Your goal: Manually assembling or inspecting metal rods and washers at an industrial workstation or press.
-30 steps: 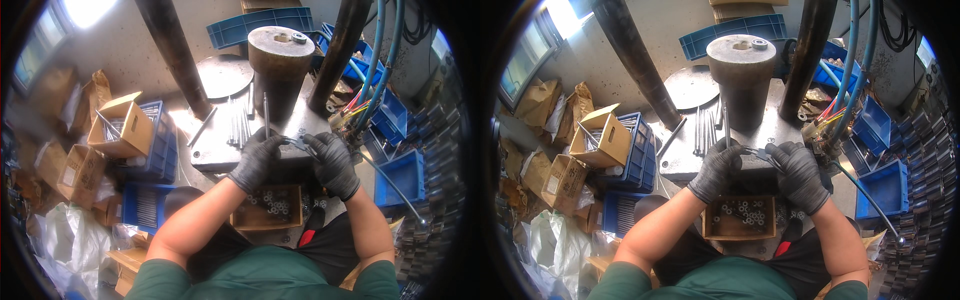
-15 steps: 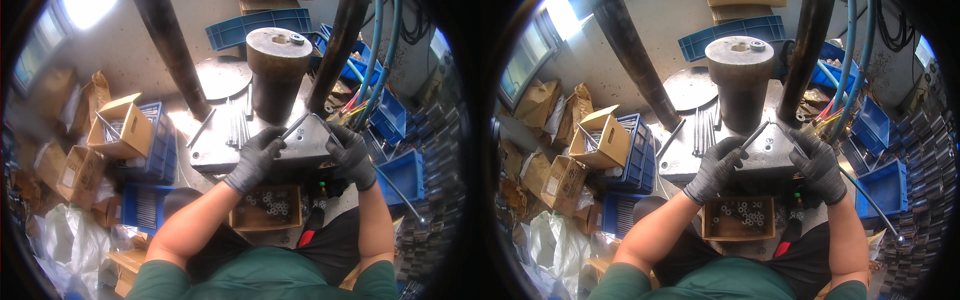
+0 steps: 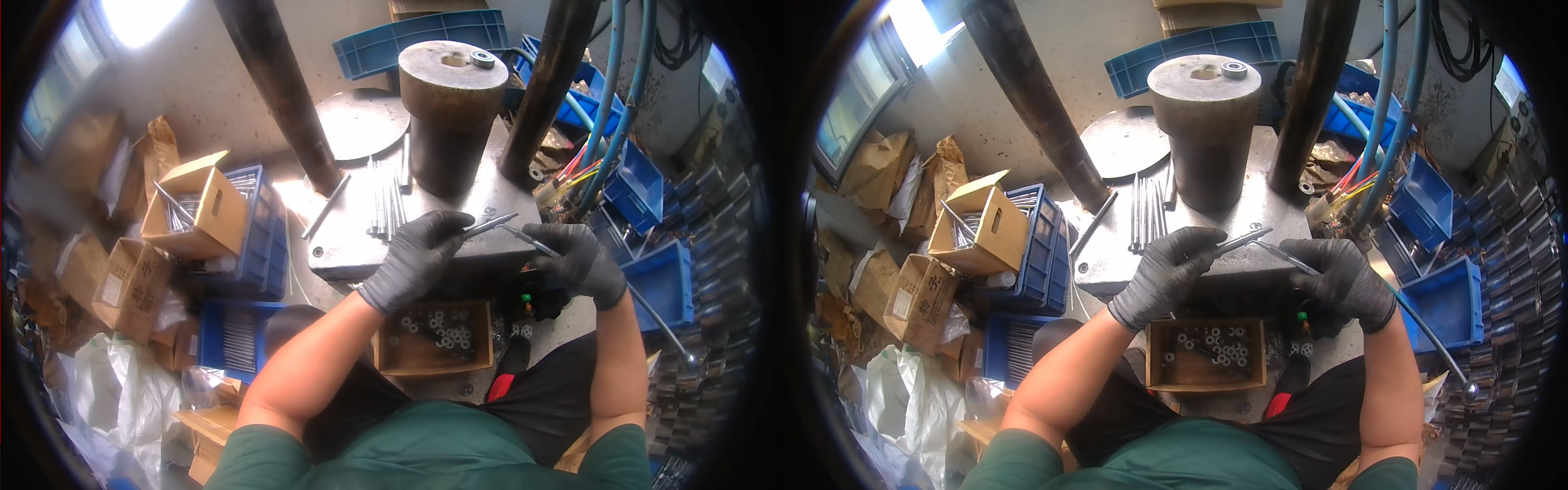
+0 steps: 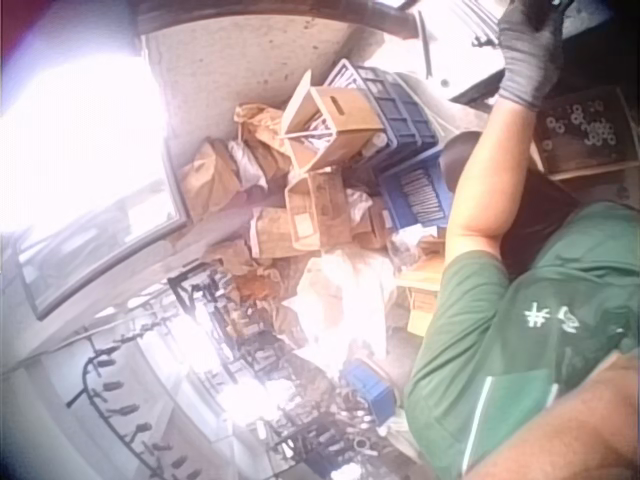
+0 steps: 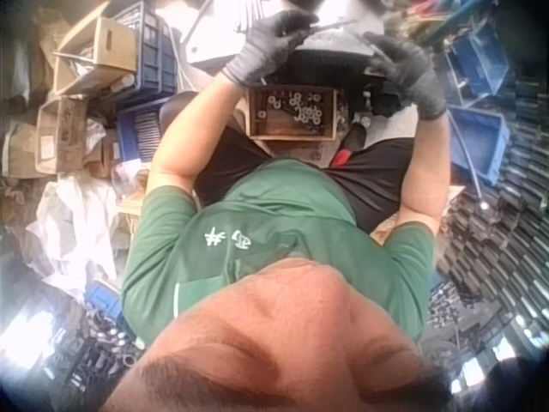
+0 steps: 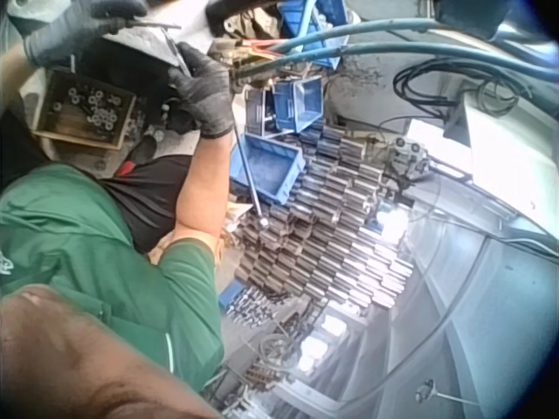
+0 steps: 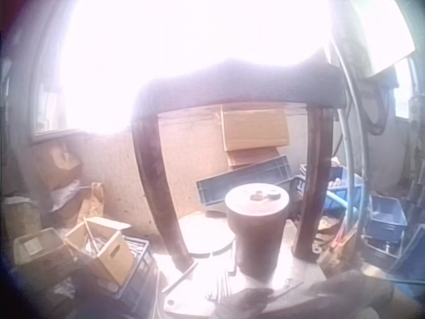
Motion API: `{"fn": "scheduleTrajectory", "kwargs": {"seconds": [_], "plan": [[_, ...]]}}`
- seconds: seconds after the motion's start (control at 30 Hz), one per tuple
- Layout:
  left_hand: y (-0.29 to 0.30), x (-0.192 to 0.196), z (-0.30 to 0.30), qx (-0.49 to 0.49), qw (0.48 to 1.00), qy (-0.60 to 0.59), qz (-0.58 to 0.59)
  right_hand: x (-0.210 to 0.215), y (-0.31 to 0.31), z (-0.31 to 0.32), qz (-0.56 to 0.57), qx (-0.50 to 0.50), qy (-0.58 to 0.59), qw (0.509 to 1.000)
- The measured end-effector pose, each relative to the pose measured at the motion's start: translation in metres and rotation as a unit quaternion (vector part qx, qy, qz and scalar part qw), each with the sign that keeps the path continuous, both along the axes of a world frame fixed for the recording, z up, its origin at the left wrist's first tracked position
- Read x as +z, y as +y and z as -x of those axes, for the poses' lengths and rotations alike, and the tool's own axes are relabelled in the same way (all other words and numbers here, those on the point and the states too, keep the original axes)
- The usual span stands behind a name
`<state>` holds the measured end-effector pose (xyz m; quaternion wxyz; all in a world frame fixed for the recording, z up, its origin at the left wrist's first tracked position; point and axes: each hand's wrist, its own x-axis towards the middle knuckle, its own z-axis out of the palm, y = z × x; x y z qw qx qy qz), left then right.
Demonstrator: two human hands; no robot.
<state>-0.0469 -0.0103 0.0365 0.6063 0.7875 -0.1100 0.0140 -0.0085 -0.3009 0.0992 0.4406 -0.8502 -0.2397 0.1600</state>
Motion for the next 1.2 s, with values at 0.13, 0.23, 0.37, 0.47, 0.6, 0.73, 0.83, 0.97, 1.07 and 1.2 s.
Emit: {"fn": "scheduleTrajectory", "kwargs": {"seconds": [0.13,0.23,0.37,0.47,0.6,0.73,0.83,0.97,1.07,1.2], "plan": [[-0.003,0.001,0.001,-0.085,0.985,0.081,0.127,-0.004,0.004,0.002,-0.006,0.050,0.024,0.998],[-0.004,0.002,0.003,-0.087,0.980,0.099,0.152,-0.006,0.012,0.006,0.014,0.056,0.020,0.998],[-0.002,0.004,0.003,-0.109,0.956,0.170,0.211,0.002,0.018,0.009,0.043,0.062,0.013,0.997],[-0.002,0.003,0.002,-0.108,0.948,0.191,0.230,-0.001,0.017,0.008,0.022,0.070,0.003,0.997],[-0.004,0.006,0.002,-0.107,0.933,0.232,0.255,-0.004,0.016,0.007,0.033,0.079,-0.046,0.995],[-0.003,0.005,0.002,-0.111,0.935,0.239,0.238,-0.002,0.015,0.005,0.013,0.072,-0.012,0.997],[-0.003,0.006,0.002,-0.118,0.930,0.241,0.250,-0.004,0.016,0.004,0.013,0.079,-0.037,0.996],[-0.001,-0.002,-0.001,-0.150,0.914,0.251,0.282,-0.014,0.016,0.002,0.063,0.107,-0.199,0.972],[-0.002,0.000,0.002,-0.101,0.904,0.275,0.311,-0.017,0.015,0.006,0.015,0.096,-0.097,0.991],[0.000,0.009,0.001,-0.127,0.909,0.238,0.319,0.008,0.018,0.013,-0.099,0.076,0.248,0.961]]}}
